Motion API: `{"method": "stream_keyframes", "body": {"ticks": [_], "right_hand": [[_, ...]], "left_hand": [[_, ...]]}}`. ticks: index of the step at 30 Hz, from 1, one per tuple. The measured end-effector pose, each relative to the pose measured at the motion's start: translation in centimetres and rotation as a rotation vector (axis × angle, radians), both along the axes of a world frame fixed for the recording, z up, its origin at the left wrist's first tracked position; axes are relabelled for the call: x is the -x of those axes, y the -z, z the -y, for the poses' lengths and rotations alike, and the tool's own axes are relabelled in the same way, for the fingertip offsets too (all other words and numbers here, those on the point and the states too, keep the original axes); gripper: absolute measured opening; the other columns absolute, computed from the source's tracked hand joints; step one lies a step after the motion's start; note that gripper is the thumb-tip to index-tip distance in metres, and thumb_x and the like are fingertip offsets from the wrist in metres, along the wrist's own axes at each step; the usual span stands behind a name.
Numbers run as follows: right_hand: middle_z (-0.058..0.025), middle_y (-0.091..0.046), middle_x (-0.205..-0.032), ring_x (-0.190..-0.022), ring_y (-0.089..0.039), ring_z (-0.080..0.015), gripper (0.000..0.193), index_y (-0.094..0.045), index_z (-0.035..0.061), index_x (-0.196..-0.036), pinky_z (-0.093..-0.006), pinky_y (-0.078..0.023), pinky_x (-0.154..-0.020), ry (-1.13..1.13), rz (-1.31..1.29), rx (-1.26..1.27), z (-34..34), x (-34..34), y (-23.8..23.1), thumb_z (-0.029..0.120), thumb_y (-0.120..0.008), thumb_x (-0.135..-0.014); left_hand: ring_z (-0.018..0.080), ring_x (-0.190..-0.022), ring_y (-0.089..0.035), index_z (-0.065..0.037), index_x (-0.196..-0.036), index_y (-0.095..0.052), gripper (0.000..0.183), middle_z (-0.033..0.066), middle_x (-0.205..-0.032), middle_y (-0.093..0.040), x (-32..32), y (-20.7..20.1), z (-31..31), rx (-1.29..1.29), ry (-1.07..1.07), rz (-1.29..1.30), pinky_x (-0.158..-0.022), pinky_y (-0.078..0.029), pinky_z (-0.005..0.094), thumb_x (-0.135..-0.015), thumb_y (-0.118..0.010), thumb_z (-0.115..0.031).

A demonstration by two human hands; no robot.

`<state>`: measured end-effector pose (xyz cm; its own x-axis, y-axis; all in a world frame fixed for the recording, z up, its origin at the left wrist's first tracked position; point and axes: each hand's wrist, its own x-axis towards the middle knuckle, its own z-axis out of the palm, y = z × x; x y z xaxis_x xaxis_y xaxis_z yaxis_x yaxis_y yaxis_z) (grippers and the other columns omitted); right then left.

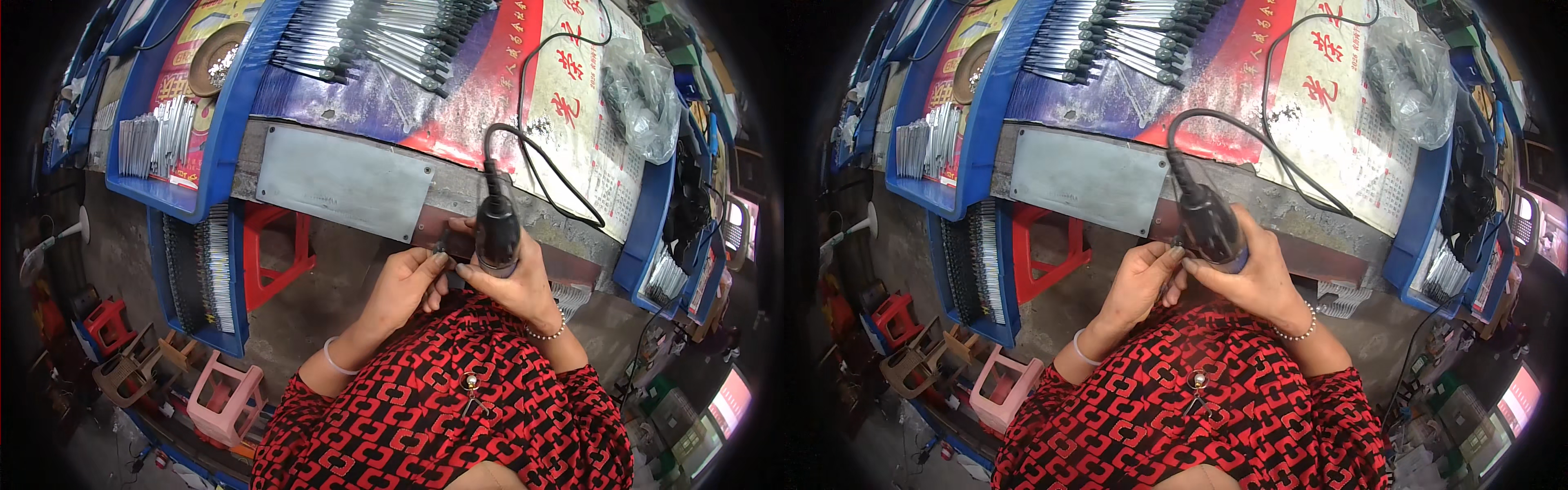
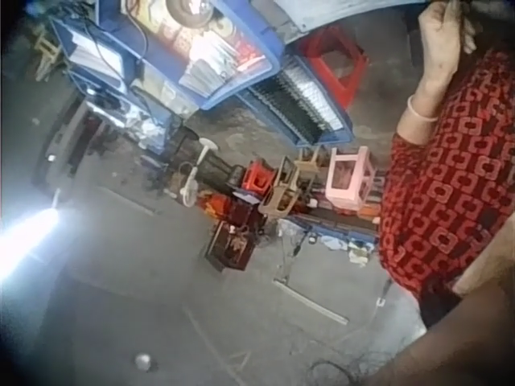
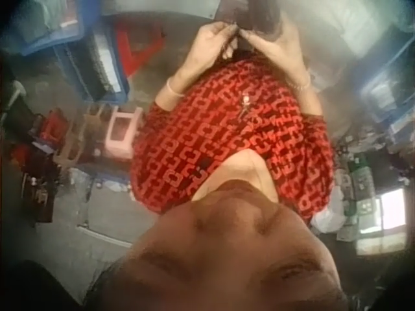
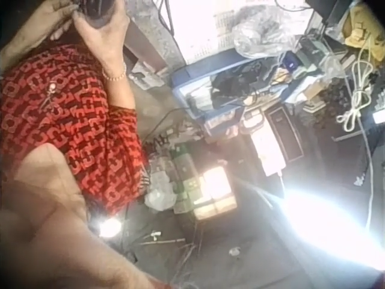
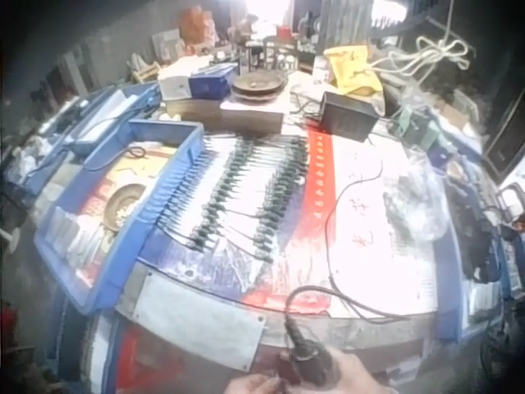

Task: The person processes and assembles small metal components at a workbench using an electric screwdriver to drive screws.

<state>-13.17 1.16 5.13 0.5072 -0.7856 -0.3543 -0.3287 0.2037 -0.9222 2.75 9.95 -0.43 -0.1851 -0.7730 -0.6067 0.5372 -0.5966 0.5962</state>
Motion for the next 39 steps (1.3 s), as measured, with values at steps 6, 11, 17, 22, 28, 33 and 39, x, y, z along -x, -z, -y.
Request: {"method": "stream_keyframes", "body": {"ticks": [6,11,17,22,28,33,39], "right_hand": [[-0.0101,-0.065,-0.096,-0.081,-0.063,-0.016,0.047,-0.054,0.0001,-0.111,-0.03,-0.049,-0.075,-0.131,-0.088,0.125,0.7,-0.8,0.2,0.016,-0.075,-0.072],[-0.0156,-0.064,-0.091,-0.086,-0.066,-0.0273,0.045,-0.053,0.0022,-0.109,-0.0333,-0.049,-0.076,-0.189,-0.27,0.115,1.0,-1.3,-0.6,0.019,-0.073,-0.071],[-0.0166,-0.064,-0.087,-0.085,-0.067,-0.0308,0.044,-0.053,0.0023,-0.107,-0.0355,-0.05,-0.074,-0.172,-0.297,0.159,0.4,-1.7,-0.7,0.02,-0.072,-0.071],[-0.0152,-0.064,-0.086,-0.082,-0.067,-0.0283,0.043,-0.054,0.0018,-0.107,-0.0339,-0.05,-0.073,-0.108,-0.201,0.161,0.6,-1.2,0.2,0.018,-0.073,-0.071],[-0.0133,-0.065,-0.085,-0.079,-0.066,-0.0211,0.045,-0.054,0.0011,-0.108,-0.0328,-0.049,-0.074,-0.16,-0.254,0.214,0.4,-1.2,0.1,0.018,-0.074,-0.071],[-0.0096,-0.065,-0.087,-0.075,-0.062,-0.0148,0.045,-0.053,0.0016,-0.109,-0.0282,-0.049,-0.069,0.005,-0.111,0.097,-0.3,-0.9,-0.8,0.013,-0.075,-0.071],[-0.0055,-0.057,-0.076,-0.06,-0.058,-0.0191,0.055,-0.037,0.0117,-0.119,-0.032,-0.049,-0.056,-0.055,0.748,0.447,0.9,-0.4,-4.1,0.016,-0.074,-0.077]], "left_hand": [[0.0056,-0.044,-0.044,-0.003,-0.08,-0.055,0.031,0.0019,-0.062,-0.054,0.2,0.1,0.0,-0.003,-0.007,-0.01,-0.039,-0.032,0.0189,-0.098,-0.047,-0.028],[0.0043,-0.046,-0.034,-0.004,-0.084,-0.054,0.038,-0.0007,-0.061,-0.046,-0.1,-0.2,0.3,-0.155,-0.121,-0.288,-0.04,-0.025,0.0183,-0.097,-0.045,-0.039],[0.0041,-0.046,-0.033,-0.004,-0.085,-0.054,0.038,-0.001,-0.062,-0.046,0.2,0.0,-0.1,-0.145,-0.159,-0.285,-0.04,-0.024,0.0175,-0.096,-0.046,-0.039],[0.0041,-0.046,-0.033,-0.003,-0.085,-0.056,0.038,-0.0006,-0.062,-0.047,-0.2,0.2,0.2,-0.195,-0.142,-0.386,-0.04,-0.024,0.0174,-0.096,-0.048,-0.039],[0.0043,-0.046,-0.034,-0.003,-0.086,-0.058,0.038,-0.0004,-0.062,-0.048,0.1,0.5,-0.1,-0.193,-0.169,-0.431,-0.04,-0.025,0.0172,-0.096,-0.048,-0.038],[0.0038,-0.047,-0.035,-0.002,-0.088,-0.058,0.035,-0.0014,-0.062,-0.047,0.6,0.6,-0.4,-0.122,-0.198,-0.344,-0.042,-0.027,0.0176,-0.098,-0.047,-0.034],[0.0027,-0.051,-0.037,0.0,-0.095,-0.058,0.027,-0.0037,-0.063,-0.046,0.7,-0.7,0.0,-0.018,-0.05,-0.093,-0.045,-0.029,0.0175,-0.099,-0.044,-0.023]]}}
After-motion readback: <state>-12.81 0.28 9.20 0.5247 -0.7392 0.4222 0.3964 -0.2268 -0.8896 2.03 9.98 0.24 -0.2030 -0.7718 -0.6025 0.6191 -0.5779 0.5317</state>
